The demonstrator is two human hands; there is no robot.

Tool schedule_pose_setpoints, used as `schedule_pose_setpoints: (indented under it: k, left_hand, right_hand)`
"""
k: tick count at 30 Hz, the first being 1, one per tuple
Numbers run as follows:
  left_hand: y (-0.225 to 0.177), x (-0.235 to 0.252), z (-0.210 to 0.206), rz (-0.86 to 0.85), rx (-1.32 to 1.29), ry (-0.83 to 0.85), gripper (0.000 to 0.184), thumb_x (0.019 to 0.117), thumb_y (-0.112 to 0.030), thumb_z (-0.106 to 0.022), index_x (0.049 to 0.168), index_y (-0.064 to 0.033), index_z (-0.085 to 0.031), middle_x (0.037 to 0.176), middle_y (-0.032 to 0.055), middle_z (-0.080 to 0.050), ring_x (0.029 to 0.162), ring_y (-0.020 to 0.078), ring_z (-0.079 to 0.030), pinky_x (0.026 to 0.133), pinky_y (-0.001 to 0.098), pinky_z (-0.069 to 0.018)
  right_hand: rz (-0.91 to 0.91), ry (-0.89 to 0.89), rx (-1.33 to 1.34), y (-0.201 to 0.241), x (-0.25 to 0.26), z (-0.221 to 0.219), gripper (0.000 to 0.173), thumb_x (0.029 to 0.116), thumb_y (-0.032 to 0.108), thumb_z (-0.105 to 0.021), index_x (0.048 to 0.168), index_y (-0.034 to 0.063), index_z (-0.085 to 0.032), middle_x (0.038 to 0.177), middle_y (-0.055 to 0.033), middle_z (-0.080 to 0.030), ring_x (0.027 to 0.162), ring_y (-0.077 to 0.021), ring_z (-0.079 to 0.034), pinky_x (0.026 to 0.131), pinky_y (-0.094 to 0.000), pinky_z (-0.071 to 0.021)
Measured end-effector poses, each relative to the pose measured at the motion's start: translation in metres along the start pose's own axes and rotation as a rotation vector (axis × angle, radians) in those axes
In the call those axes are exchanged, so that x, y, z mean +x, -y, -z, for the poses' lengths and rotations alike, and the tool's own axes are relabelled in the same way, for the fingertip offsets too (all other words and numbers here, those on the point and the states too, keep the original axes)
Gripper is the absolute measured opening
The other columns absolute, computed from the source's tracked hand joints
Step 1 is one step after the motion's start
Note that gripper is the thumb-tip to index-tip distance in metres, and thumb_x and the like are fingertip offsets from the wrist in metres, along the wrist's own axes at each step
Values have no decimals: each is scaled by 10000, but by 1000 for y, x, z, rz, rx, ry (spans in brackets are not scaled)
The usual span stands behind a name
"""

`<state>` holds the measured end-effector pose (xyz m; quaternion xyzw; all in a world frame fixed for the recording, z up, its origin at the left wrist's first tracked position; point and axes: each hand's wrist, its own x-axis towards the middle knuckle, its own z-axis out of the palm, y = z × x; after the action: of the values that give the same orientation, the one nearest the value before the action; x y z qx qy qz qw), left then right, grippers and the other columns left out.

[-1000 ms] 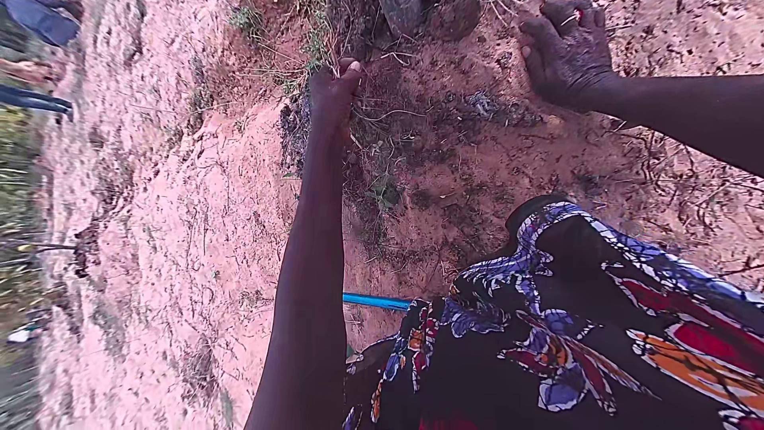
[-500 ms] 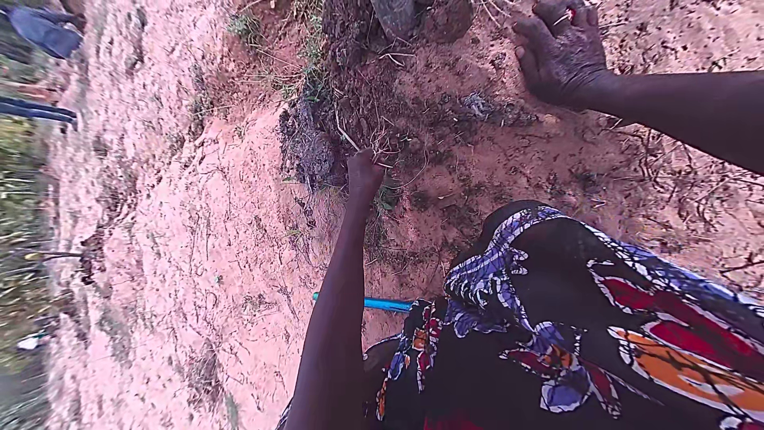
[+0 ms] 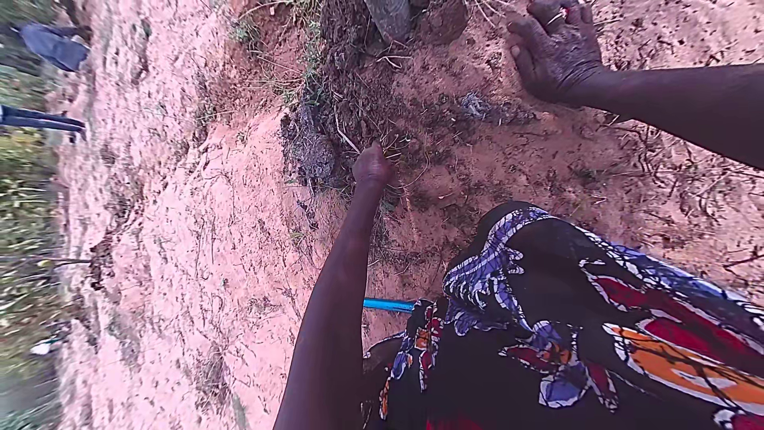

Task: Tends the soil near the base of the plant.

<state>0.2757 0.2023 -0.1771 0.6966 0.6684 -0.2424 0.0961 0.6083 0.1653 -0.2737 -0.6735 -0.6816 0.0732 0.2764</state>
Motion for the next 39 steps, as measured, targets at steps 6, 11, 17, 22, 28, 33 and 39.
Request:
schedule_pose_setpoints:
  k: [6,11,17,22,28,33,39]
  left_hand:
    - [-5,-6,2,-44,130,57,349,1030,-179,-541,1338,-28,-605,1296,233,-657,1232,424,-625,971,642,-501]
    - [-15,-32,-5,-18,110,22,330,1053,-184,-483,1297,-12,-622,1258,242,-672,1217,414,-638,966,617,-510]
    - [22,-89,34,82,-222,-386,333,1055,-213,-519,1267,23,-620,1102,291,-694,1092,480,-664,908,684,-481]
    - [73,-69,17,174,-495,-404,381,926,-292,-756,1192,-27,-694,1109,229,-700,1080,408,-649,931,655,-462]
    - [18,-41,-20,-24,-559,-228,238,1003,-119,-594,1143,43,-697,1078,257,-695,1064,391,-658,969,578,-475]
    - [-11,-18,-9,28,-373,-53,409,926,-362,-729,1108,4,-715,1143,241,-700,1129,408,-658,963,638,-491]
    - [-23,-15,13,41,-144,77,371,974,-265,-663,1179,45,-659,1258,270,-643,1214,421,-618,970,637,-496]
  right_hand:
    - [2,8,2,0,0,0,529,1078,385,-281,1509,153,-482,1557,-268,-444,1439,-530,-387,1127,-701,-286]
    - [5,20,11,1,0,3,543,1079,392,-274,1516,144,-480,1571,-267,-427,1453,-517,-374,1131,-691,-283]
    - [16,-10,38,1,0,1,525,1078,382,-304,1500,140,-500,1547,-281,-449,1427,-543,-394,1119,-710,-285]
    - [-6,20,43,4,0,4,525,1082,360,-310,1514,115,-481,1562,-299,-421,1440,-553,-372,1130,-711,-273]
    - [30,32,35,2,-2,7,509,1091,343,-321,1503,95,-489,1547,-302,-432,1449,-544,-362,1147,-695,-274]
    - [42,6,12,-2,-3,2,520,1087,361,-308,1513,122,-487,1549,-290,-440,1441,-531,-384,1126,-684,-300]
    - [49,10,3,-2,-4,3,532,1085,378,-287,1517,129,-474,1551,-290,-434,1428,-546,-386,1112,-696,-304]
